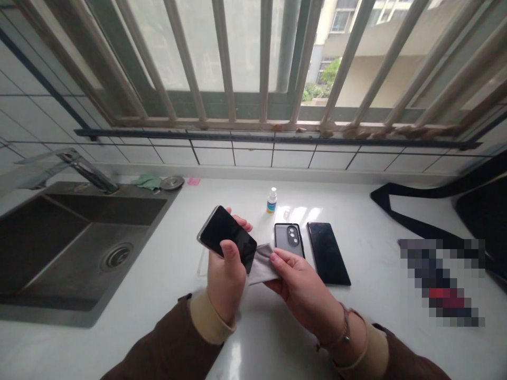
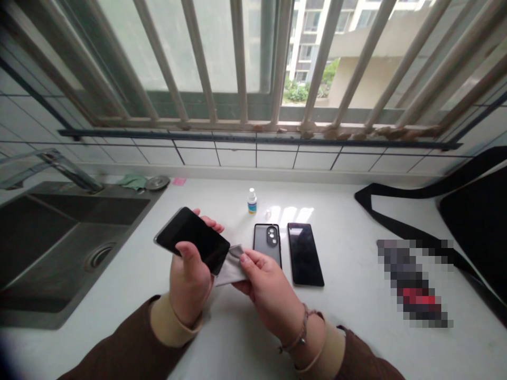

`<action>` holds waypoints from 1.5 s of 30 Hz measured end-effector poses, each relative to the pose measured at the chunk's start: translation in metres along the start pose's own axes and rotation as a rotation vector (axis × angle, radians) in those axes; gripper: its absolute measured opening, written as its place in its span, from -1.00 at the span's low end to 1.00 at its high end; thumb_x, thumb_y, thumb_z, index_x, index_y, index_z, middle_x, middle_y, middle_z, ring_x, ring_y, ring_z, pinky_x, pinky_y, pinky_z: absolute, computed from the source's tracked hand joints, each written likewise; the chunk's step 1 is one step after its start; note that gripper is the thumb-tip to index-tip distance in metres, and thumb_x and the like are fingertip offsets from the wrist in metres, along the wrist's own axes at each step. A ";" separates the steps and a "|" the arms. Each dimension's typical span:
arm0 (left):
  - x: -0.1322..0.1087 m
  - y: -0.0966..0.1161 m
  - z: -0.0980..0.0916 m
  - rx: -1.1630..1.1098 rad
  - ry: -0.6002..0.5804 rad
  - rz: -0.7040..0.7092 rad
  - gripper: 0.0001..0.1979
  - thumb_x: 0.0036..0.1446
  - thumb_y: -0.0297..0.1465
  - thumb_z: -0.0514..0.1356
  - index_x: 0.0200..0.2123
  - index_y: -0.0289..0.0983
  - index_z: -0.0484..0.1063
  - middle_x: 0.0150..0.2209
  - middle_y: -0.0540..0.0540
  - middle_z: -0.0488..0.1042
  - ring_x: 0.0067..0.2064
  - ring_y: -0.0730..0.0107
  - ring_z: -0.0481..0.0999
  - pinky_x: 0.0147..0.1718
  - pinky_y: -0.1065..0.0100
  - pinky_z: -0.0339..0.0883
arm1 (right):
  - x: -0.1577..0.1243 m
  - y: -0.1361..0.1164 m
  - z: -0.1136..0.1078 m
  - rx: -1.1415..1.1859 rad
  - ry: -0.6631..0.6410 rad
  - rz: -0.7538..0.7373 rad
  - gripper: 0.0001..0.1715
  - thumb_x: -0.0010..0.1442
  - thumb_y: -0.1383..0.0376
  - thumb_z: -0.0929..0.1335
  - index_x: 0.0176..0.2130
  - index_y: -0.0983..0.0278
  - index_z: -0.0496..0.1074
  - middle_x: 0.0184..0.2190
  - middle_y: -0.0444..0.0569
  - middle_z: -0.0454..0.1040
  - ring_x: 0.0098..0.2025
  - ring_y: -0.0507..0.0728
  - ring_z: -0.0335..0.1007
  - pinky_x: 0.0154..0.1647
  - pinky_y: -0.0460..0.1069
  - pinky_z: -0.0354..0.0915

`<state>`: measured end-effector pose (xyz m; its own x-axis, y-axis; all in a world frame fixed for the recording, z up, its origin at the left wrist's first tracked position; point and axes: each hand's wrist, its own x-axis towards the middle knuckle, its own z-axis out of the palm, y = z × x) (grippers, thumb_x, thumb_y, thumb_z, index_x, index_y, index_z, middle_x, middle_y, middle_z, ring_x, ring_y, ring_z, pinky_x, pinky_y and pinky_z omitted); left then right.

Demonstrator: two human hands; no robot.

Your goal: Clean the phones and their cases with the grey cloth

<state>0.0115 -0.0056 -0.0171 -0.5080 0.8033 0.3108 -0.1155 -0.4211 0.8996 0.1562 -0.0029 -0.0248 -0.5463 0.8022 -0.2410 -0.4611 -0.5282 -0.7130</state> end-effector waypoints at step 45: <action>-0.001 0.009 0.014 -0.388 -0.287 -1.116 -0.45 0.52 -0.06 0.13 0.33 -0.29 0.51 0.18 -0.29 0.66 0.32 0.07 0.57 0.38 0.11 0.34 | -0.005 -0.016 -0.026 -1.767 0.134 -1.001 -0.28 0.51 0.56 0.19 0.53 0.26 0.22 0.46 0.13 0.35 0.53 0.24 0.23 0.63 0.36 0.02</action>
<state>0.0227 -0.0040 -0.0046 0.2354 0.8482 -0.4746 -0.6413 0.5025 0.5799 0.1841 0.0091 -0.0293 -0.5014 0.6368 0.5858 0.5843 0.7485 -0.3135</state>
